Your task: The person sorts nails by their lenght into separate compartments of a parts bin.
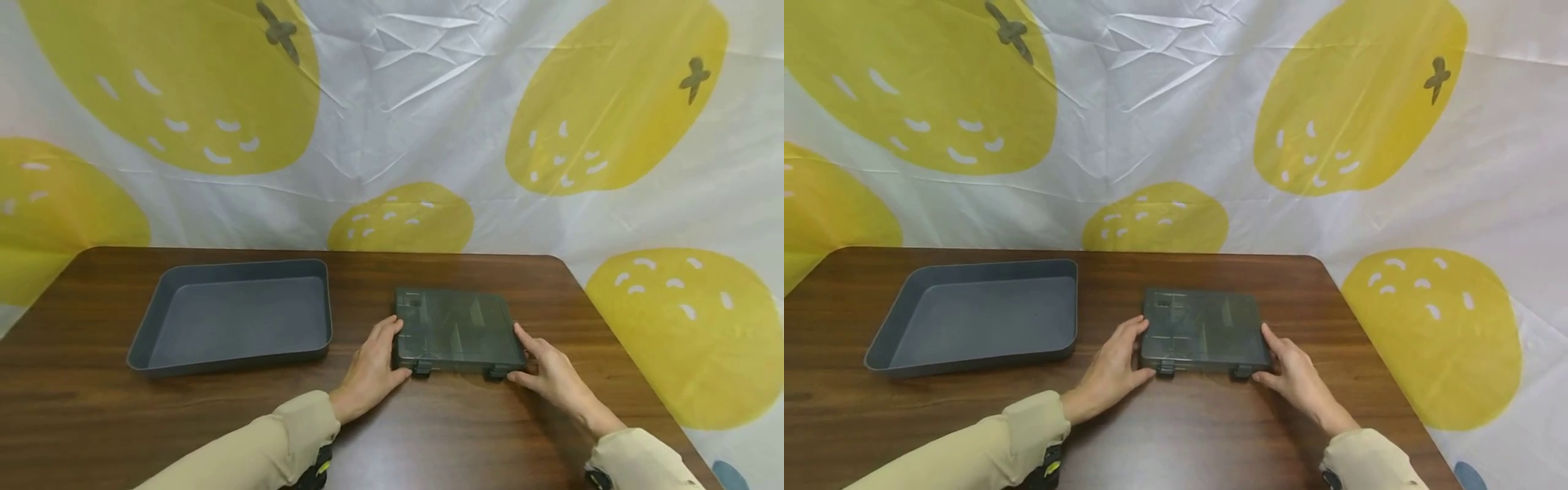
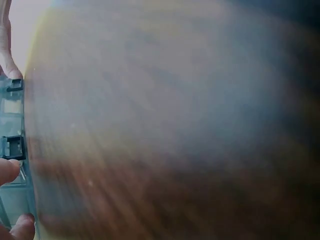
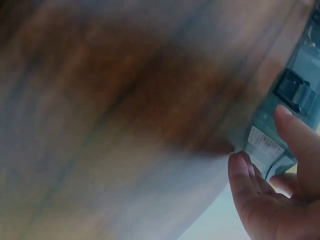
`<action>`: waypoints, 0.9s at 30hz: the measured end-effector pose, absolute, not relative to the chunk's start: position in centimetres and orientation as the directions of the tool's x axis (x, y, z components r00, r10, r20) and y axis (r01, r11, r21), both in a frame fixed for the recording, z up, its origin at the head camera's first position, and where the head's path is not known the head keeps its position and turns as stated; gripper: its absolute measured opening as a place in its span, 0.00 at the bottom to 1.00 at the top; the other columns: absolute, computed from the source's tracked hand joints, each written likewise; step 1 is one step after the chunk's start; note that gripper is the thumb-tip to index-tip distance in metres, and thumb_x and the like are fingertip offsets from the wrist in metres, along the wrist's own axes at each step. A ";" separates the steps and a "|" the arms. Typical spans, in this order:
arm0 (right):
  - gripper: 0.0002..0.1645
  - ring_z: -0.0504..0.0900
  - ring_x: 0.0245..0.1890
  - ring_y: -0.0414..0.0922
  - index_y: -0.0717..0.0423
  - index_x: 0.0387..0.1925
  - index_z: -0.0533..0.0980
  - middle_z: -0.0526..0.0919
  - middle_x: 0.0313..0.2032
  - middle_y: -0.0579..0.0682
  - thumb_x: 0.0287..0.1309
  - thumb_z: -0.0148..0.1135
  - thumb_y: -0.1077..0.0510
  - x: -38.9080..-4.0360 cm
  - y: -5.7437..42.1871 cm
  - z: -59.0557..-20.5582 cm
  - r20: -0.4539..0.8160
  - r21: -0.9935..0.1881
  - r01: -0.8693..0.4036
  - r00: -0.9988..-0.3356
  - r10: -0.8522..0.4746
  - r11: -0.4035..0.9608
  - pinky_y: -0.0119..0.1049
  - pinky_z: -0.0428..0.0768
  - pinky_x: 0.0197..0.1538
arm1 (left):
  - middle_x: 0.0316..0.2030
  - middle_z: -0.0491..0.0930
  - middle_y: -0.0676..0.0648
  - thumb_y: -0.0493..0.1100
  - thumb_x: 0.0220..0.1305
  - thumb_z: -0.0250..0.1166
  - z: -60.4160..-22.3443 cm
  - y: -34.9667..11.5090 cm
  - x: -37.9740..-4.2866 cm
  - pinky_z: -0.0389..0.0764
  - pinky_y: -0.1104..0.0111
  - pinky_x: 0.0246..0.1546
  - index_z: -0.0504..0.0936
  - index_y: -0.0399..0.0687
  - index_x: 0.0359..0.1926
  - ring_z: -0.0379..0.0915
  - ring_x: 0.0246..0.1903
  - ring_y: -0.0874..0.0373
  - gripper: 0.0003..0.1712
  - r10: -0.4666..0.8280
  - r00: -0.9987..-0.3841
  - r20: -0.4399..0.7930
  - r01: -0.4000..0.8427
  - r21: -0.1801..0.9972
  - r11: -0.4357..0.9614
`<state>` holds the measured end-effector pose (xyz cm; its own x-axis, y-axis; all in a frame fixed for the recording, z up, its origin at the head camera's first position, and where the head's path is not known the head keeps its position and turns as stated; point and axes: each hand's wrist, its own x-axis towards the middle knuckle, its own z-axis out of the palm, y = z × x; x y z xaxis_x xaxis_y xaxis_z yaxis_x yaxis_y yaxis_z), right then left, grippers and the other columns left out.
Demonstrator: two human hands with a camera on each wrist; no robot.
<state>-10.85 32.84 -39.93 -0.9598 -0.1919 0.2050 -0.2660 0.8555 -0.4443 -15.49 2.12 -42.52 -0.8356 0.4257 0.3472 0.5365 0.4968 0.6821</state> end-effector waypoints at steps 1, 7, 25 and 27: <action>0.49 0.80 0.37 0.51 0.73 0.65 0.58 0.76 0.41 0.63 0.41 0.73 0.68 -10.8 32.8 -40.0 0.225 -0.425 -0.273 -0.955 -0.192 0.863 0.35 0.81 0.35 | 0.64 0.63 0.37 0.36 0.47 0.73 -42.5 2.2 -15.5 0.72 0.53 0.53 0.64 0.35 0.63 0.66 0.60 0.43 0.42 0.425 -0.840 0.338 0.529 0.687 0.498; 0.49 0.80 0.34 0.49 0.71 0.63 0.62 0.77 0.39 0.61 0.38 0.75 0.67 -10.8 32.6 -40.5 0.315 -0.371 -0.297 -0.932 -0.182 0.880 0.36 0.79 0.33 | 0.64 0.62 0.38 0.36 0.48 0.74 -42.7 2.4 -15.5 0.73 0.52 0.52 0.62 0.39 0.63 0.66 0.60 0.44 0.43 0.413 -0.854 0.317 0.507 0.686 0.522; 0.49 0.79 0.33 0.49 0.70 0.63 0.63 0.77 0.37 0.61 0.36 0.76 0.66 -10.8 32.3 -41.0 0.324 -0.340 -0.258 -0.935 -0.145 0.904 0.42 0.78 0.35 | 0.63 0.63 0.37 0.39 0.47 0.75 -42.8 2.7 -15.4 0.72 0.52 0.53 0.62 0.39 0.63 0.67 0.58 0.41 0.44 0.409 -0.862 0.300 0.494 0.682 0.539; 0.49 0.79 0.33 0.49 0.70 0.63 0.63 0.77 0.37 0.61 0.37 0.76 0.66 -10.8 32.4 -41.0 0.317 -0.348 -0.253 -0.938 -0.140 0.903 0.42 0.78 0.35 | 0.64 0.62 0.36 0.40 0.47 0.74 -42.7 2.6 -15.3 0.72 0.51 0.53 0.61 0.39 0.64 0.66 0.59 0.41 0.44 0.419 -0.862 0.286 0.489 0.687 0.538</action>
